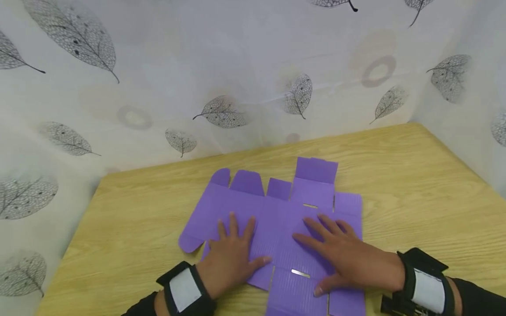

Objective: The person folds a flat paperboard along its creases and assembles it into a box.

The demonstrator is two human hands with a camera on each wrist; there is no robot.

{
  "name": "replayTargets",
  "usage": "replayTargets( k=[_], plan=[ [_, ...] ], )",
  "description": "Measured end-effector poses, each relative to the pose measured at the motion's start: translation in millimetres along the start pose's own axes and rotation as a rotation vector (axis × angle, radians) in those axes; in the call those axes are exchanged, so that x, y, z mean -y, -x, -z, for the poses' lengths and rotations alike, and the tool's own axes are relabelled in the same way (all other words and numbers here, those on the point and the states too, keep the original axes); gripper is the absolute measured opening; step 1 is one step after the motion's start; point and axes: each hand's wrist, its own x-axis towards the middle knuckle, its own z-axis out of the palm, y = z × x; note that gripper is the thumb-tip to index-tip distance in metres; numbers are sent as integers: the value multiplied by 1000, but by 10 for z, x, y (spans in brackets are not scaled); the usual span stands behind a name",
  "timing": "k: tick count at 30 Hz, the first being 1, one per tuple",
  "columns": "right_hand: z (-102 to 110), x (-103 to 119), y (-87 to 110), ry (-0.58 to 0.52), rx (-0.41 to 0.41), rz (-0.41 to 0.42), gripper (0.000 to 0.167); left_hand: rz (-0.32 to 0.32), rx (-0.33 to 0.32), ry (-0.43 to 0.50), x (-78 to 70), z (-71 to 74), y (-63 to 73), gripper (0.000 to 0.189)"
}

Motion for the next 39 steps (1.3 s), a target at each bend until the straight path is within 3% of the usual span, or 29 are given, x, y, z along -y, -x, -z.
replayTargets(
  k=[3,5,10,12,14,20,23,30,35,39],
  plan=[
    [25,-56,-27,26,-6,28,101,-6,71,100,50,196,51,89],
    [68,-121,-53,37,2,50,101,-32,95,111,95,338,61,86],
    [178,-302,-93,-1,40,106,101,-169,57,51,252,497,-45,82],
    [196,-363,-99,-13,49,134,100,-205,51,32,330,468,-92,83],
    [202,-416,-110,-9,52,164,100,-202,87,45,396,411,-116,85],
    [228,-486,-134,16,60,196,100,-120,168,93,454,223,-141,89],
    [289,-454,-109,-3,59,144,101,-90,147,83,387,159,-146,91],
    [339,-206,-68,-14,-49,-48,95,-34,74,-7,149,27,-67,94],
    [172,-67,-83,41,62,-145,101,17,10,-38,40,-76,46,91],
    [70,-80,-72,35,98,-138,107,42,66,72,71,-47,103,89]
  ],
)
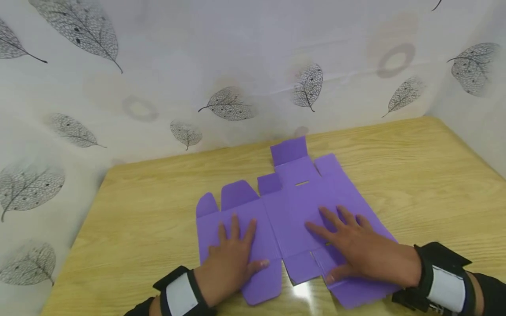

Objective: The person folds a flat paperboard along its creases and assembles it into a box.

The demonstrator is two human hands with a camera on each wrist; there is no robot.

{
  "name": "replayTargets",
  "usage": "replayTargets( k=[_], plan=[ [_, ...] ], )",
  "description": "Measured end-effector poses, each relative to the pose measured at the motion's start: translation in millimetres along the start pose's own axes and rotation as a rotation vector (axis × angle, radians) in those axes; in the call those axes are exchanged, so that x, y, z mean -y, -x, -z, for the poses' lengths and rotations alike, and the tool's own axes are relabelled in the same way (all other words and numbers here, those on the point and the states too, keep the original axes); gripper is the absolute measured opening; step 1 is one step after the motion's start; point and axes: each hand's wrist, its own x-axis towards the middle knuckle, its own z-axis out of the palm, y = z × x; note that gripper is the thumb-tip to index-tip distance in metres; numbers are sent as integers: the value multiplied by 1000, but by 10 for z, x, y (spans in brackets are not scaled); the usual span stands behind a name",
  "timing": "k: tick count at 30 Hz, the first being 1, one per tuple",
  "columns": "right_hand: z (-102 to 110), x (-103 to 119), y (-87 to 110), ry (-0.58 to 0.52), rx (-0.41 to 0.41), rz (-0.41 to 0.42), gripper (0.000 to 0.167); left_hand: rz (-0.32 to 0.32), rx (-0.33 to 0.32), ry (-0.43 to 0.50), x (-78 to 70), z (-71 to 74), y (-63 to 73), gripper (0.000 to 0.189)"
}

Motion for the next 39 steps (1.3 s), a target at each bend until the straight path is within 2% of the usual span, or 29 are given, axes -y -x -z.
replayTargets(
  k=[2,4,6,10,13,17,20,23,29,31,34,39],
  plan=[
    [-21,-46,0,18,-17,38,108,-24,52,52,46,66,20,89],
    [-13,-100,-10,42,-30,85,107,-81,82,77,110,146,40,88],
    [10,-175,-19,55,-33,133,106,-165,94,58,177,231,45,88],
    [82,-331,-30,16,-16,221,103,-331,79,-27,288,335,4,92],
    [130,-414,-55,18,-26,299,101,-408,77,-118,335,325,-36,102],
    [149,-459,-76,51,-55,354,102,-457,59,-189,373,224,-67,115],
    [198,-452,-81,57,-47,332,103,-455,42,-172,387,161,-62,118],
    [339,-404,-96,54,-54,290,102,-427,31,-158,369,109,-42,119],
    [661,-273,-70,101,-219,234,94,-325,4,-206,199,-5,8,119],
    [703,-220,-77,96,-226,190,91,-292,-1,-220,140,-48,32,118],
    [666,-146,-105,88,-222,139,91,-247,-13,-217,55,-103,66,117],
    [404,-61,-169,99,-159,71,95,-175,-11,-204,-93,-207,124,114]
  ],
)
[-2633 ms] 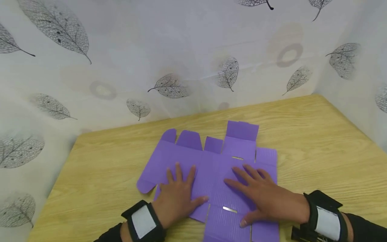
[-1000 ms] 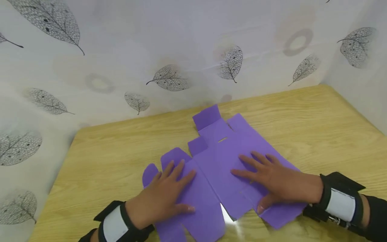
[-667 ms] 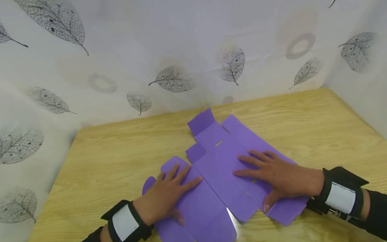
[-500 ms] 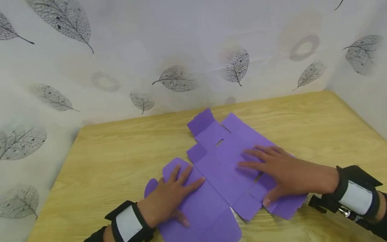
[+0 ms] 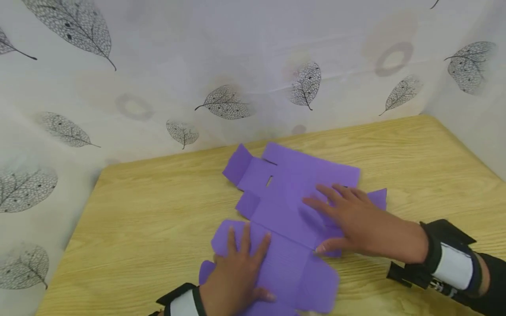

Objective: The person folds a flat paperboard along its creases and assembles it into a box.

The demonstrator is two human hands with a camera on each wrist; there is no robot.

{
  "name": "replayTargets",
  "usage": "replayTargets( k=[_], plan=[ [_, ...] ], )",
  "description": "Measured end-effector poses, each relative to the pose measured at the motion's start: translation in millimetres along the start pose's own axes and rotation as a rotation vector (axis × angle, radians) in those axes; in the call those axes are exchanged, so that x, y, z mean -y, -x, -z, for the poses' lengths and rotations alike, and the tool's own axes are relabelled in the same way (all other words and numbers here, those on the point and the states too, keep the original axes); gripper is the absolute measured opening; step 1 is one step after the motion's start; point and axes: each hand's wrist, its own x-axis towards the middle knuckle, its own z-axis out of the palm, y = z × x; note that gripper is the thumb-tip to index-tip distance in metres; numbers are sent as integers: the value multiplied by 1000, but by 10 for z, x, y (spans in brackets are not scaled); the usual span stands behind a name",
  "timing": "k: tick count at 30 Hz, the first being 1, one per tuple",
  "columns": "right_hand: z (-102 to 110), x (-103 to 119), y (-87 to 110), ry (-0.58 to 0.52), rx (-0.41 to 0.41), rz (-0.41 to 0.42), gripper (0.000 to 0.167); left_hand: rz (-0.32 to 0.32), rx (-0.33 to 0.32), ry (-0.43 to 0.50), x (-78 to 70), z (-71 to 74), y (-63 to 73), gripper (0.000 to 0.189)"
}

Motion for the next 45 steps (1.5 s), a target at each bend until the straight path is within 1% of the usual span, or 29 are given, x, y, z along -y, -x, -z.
replayTargets(
  k=[3,5,7,9,11,13,15,18,20,21,22,23,24,26,28,29,31,34,38,41,42,45],
  plan=[
    [-170,39,-10,-22,90,-55,98,24,-2,-35,-92,-51,20,111],
    [-259,46,-9,-37,121,-74,99,33,-8,-50,-128,-79,29,109],
    [-322,42,2,-51,125,-84,98,32,-9,-56,-139,-84,31,109],
    [-363,32,24,-58,105,-77,97,32,16,-32,-120,-55,33,108],
    [-379,13,35,-55,75,-52,96,25,44,-13,-76,14,49,106],
    [-377,-15,39,-56,67,-28,94,-2,58,-5,-14,106,75,104],
    [-369,-55,41,-58,68,3,93,-77,18,-32,53,200,92,102],
    [-332,-119,27,-77,95,43,94,-237,-118,-77,161,303,94,103],
    [-313,-166,27,-95,115,64,95,-330,-181,-89,227,323,59,105],
    [-305,-189,28,-102,123,77,95,-366,-189,-86,257,320,39,107],
    [-296,-210,29,-112,129,92,95,-389,-183,-83,283,312,22,109],
    [-288,-230,29,-119,134,108,95,-406,-163,-83,304,295,8,112],
    [-280,-249,26,-125,139,125,95,-414,-131,-79,321,275,-5,115],
    [-264,-283,17,-136,145,160,95,-418,-58,-72,339,226,-24,120],
    [-248,-310,4,-143,147,185,95,-403,13,-55,327,181,-35,126],
    [-239,-320,0,-146,150,191,95,-395,33,-54,311,156,-40,127],
    [-224,-329,-3,-143,149,198,95,-368,51,-53,260,114,-46,129],
    [-202,-315,11,-146,134,183,95,-338,34,-79,170,68,-40,130],
    [-180,-251,32,-147,74,157,99,-326,-26,-170,73,26,-17,129],
    [-181,-195,16,-133,36,156,102,-308,-66,-234,19,1,4,129],
    [-195,-185,11,-129,38,154,104,-302,-78,-250,6,-5,12,129],
    [-265,-183,7,-115,74,146,108,-280,-83,-243,-14,-30,29,129]
  ],
)
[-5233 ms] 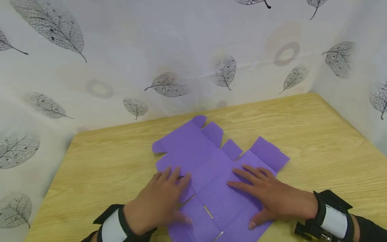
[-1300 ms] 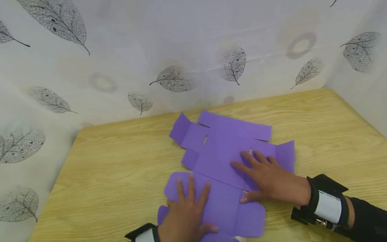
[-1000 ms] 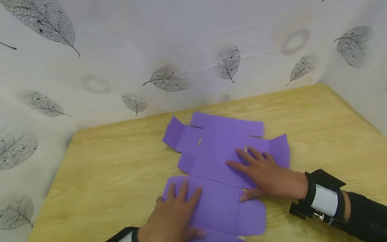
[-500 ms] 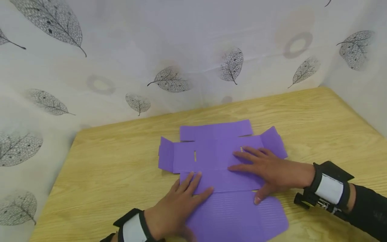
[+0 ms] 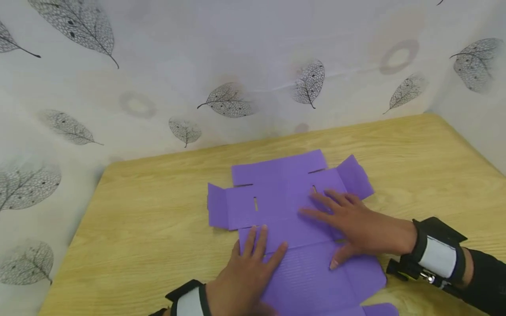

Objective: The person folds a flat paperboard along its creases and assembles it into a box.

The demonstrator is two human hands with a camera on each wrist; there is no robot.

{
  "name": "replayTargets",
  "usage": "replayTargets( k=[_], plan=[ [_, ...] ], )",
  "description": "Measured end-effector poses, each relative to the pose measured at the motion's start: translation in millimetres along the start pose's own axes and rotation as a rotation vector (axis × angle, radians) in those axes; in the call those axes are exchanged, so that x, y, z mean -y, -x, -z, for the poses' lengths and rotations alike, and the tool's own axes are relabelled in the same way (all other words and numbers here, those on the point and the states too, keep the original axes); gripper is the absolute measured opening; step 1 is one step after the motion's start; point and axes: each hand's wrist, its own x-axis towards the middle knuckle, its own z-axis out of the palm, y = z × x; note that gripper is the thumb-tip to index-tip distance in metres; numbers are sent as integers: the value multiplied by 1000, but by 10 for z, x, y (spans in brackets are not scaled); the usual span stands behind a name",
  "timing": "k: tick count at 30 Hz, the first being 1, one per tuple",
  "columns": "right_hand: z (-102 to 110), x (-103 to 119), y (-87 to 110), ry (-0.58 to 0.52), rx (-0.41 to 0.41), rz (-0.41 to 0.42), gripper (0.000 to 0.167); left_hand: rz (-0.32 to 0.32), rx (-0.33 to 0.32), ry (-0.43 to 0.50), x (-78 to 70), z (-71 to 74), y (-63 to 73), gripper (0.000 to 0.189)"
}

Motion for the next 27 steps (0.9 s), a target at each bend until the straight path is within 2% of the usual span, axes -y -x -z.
replayTargets(
  k=[3,6,10,12,14,16,18,21,27],
  plan=[
    [-71,-31,35,-9,29,-15,109,10,33,38,17,34,-15,127],
    [-88,-36,49,-15,23,-16,107,63,66,158,97,156,-36,115],
    [-84,-42,33,-5,27,-17,107,187,-25,329,313,344,-126,90],
    [-85,-44,31,-14,35,-24,108,252,-60,380,457,396,-206,83],
    [-90,-42,35,-27,41,-30,108,324,-23,437,608,410,-295,83],
    [-95,-38,43,-41,42,-33,108,391,52,490,750,389,-374,90],
    [-95,-35,50,-46,43,-33,108,430,118,527,865,342,-438,99],
    [-96,-40,47,-47,44,-32,108,433,151,531,978,266,-499,111],
    [-95,-60,39,-52,52,-40,108,376,58,511,1000,197,-573,119]
  ],
)
